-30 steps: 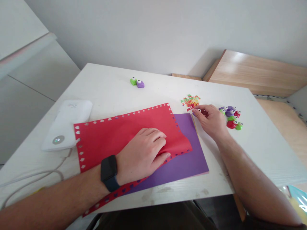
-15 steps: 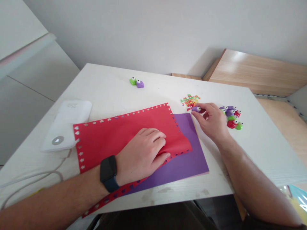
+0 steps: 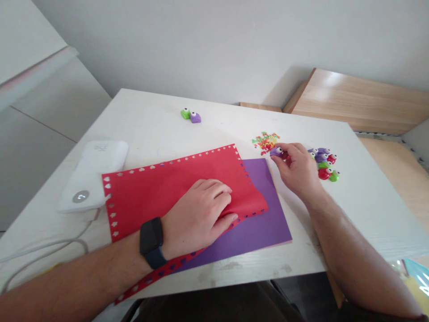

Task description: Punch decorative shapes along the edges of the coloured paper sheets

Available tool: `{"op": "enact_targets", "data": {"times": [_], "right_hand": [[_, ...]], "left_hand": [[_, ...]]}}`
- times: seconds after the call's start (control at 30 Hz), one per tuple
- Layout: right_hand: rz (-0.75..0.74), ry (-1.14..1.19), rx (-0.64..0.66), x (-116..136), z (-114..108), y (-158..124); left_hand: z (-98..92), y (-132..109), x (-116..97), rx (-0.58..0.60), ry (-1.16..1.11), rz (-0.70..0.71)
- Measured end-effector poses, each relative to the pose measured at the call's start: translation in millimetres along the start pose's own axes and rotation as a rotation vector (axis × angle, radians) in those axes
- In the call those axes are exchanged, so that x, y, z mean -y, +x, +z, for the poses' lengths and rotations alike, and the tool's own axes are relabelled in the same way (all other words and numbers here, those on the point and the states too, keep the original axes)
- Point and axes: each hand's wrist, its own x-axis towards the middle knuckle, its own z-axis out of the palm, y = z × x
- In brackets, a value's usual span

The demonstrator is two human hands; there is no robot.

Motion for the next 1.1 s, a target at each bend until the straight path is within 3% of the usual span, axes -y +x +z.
{"op": "enact_targets", "data": {"times": [0.13, 0.3, 0.5, 0.67, 0.8, 0.93, 1.1], "right_hand": [[0.013, 0.018, -0.028, 0.1, 0.5, -0.1], [-0.057, 0.044, 0.135, 4.2, 3.2, -1.0], [0.038, 0.034, -0.044, 5.3, -0.7, 0.0], [-0.031, 0.035, 0.131, 5.6, 1.9, -0.2], [0.046, 0.033, -0.032, 5.9, 1.2, 0.2], [-0.01, 0.046, 0.115, 4.8, 1.1, -0.3], [0.149, 0.167, -0.026, 4.4, 2.0, 0.8]], "left_hand": [[0.3, -0.3, -0.3, 0.0, 0.0, -0.001], [0.1, 1.2, -1.1, -0.003, 0.002, -0.003], [-0.4, 1.0, -0.9, 0.002, -0.003, -0.003], [-0.6, 1.5, -0.8, -0.003, -0.005, -0.007], [-1.3, 1.1, -1.4, 0.009, -0.006, -0.007], [-1.2, 1.6, -1.4, 0.003, -0.009, -0.008], [-1.4, 2.1, -1.7, 0.008, -0.008, -0.01]]}}
